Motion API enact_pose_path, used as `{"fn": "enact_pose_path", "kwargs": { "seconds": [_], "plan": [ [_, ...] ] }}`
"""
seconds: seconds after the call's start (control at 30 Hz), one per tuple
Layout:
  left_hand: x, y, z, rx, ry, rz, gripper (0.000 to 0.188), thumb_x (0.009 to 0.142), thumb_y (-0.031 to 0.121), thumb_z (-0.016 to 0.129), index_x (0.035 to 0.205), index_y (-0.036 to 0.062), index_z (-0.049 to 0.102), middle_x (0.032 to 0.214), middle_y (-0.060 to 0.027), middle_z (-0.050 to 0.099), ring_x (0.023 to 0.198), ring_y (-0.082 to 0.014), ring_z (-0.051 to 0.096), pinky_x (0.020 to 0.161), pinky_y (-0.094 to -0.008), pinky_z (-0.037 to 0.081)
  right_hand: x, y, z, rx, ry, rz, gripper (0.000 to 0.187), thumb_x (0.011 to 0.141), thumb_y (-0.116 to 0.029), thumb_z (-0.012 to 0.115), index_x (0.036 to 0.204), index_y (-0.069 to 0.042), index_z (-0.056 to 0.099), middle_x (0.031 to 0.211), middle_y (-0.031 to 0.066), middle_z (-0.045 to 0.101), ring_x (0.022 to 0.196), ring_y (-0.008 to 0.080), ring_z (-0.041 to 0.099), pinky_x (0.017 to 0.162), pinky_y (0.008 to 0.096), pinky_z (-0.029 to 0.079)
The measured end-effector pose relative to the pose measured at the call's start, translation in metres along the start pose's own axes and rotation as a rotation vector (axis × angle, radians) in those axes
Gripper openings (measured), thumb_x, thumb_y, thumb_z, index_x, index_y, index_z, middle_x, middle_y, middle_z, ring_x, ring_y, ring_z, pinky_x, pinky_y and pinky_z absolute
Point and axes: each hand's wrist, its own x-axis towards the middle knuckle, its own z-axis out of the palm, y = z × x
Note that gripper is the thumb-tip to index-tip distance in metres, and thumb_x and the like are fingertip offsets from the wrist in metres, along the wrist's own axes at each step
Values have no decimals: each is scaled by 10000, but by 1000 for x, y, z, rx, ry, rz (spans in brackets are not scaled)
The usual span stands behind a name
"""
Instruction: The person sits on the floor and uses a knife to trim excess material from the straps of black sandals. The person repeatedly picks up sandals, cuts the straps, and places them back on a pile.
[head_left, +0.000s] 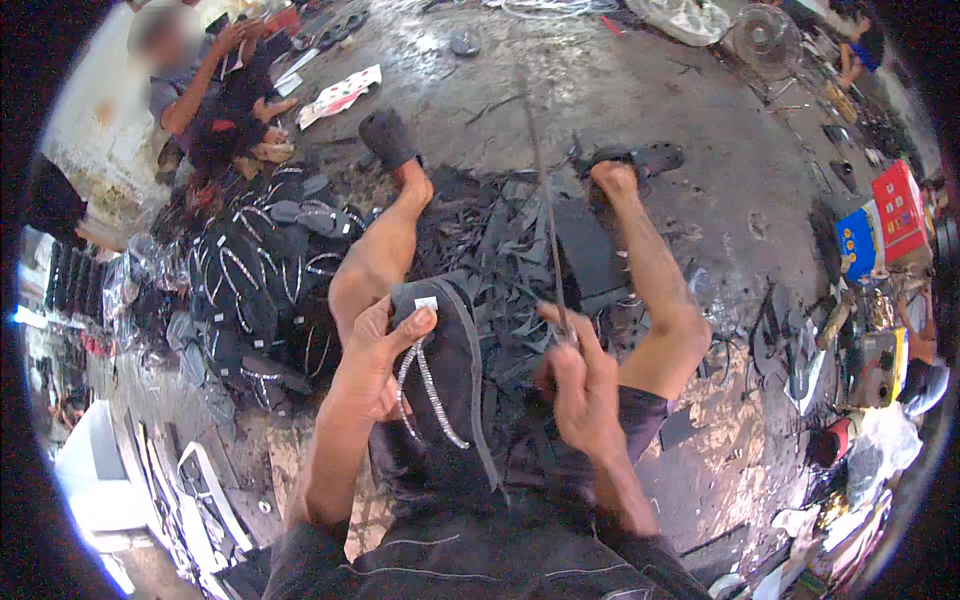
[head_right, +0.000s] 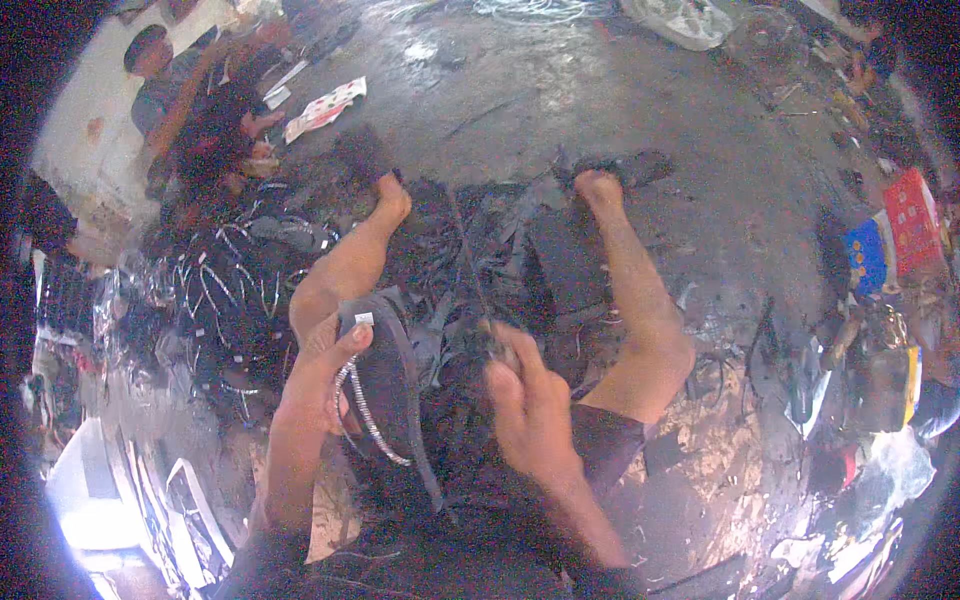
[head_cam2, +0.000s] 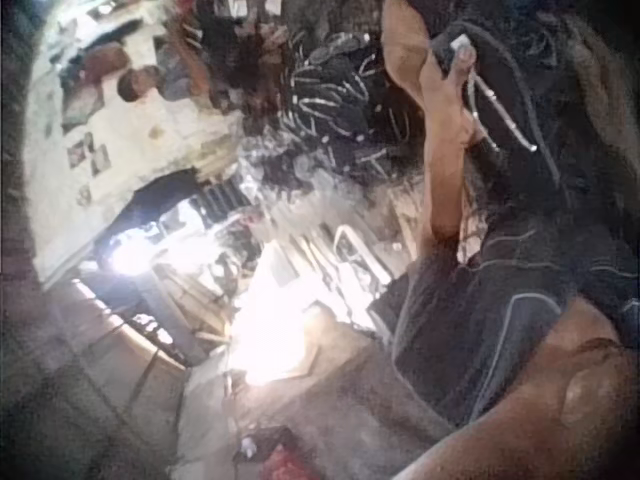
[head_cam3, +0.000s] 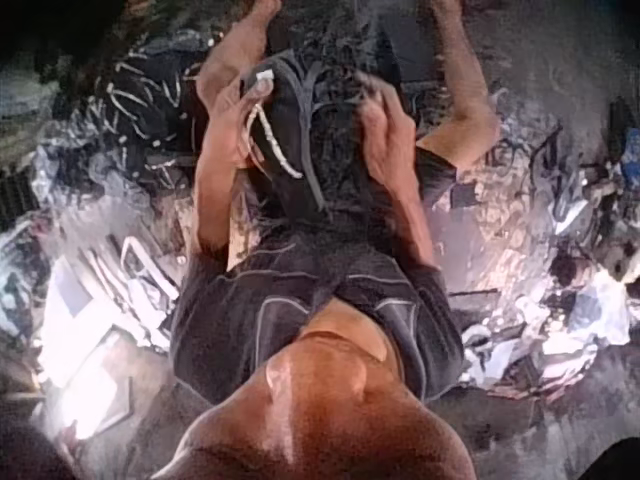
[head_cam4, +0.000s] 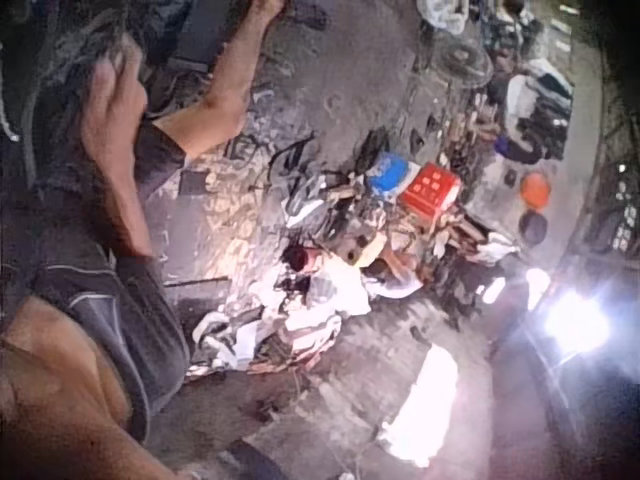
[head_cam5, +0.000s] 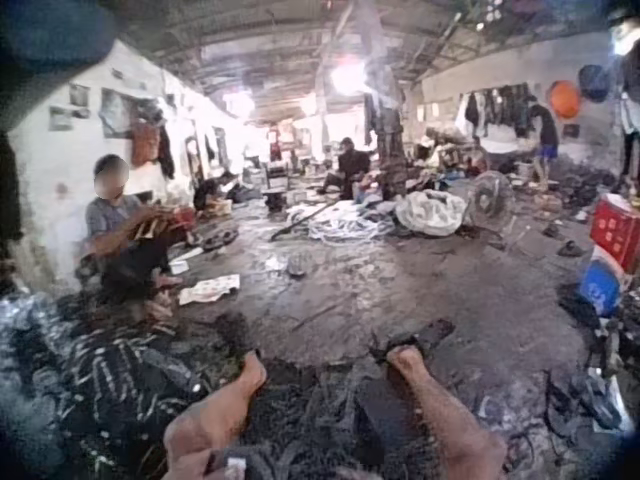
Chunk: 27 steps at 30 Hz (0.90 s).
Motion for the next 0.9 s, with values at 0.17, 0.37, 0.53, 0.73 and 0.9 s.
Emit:
{"fn": "enact_pose_path", "kwargs": {
  "seconds": [0.17, 0.37, 0.53, 0.73, 0.9],
  "plan": [
    [-18, -10, -2, -17, -16, -82, 563, 946, 386, 767, 1320, 0, 599, 1139, -72, 725, 1003, -176, 707, 905, -304, 548, -124, 45, -16, -286, -249, 125, 250, 1063, -231, 503, 1115, -19, 625, 772, 218, 591, 634, 390, 589, 627, 423, 479],
    [-29, -15, -5, 97, -13, -222, 613, 960, 402, 746, 1368, -16, 558, 1235, -94, 680, 1159, -190, 633, 1027, -322, 479, -152, 51, -26, -380, -325, 215, 363, 1059, -391, 531, 1035, -34, 591, 729, 247, 575, 683, 506, 584, 598, 494, 453],
    [-9, -15, -2, 142, -84, -216, 492, 946, 284, 797, 1278, -18, 594, 1156, -56, 679, 1078, -155, 628, 990, -318, 488, -39, 55, -10, -456, -378, 111, 336, 1041, -431, 574, 1123, -105, 569, 768, 229, 666, 770, 489, 666, 649, 575, 493],
    [8, 4, -1, 217, -121, -240, 445, 958, 254, 792, 1255, -17, 602, 1112, -53, 696, 1042, -134, 634, 970, -309, 496, 50, -1, -17, -503, -611, 104, 464, 1069, -521, 464, 1095, -79, 602, 760, 254, 675, 768, 516, 662, 688, 622, 499],
    [10, 0, 6, 272, -168, -245, 457, 957, 233, 790, 1279, -22, 591, 1176, -64, 673, 1094, -136, 618, 993, -321, 494, 89, -15, -2, -478, -610, 24, 428, 1074, -457, 498, 1083, -49, 630, 742, 262, 635, 753, 481, 649, 693, 556, 498]
  ]
}}
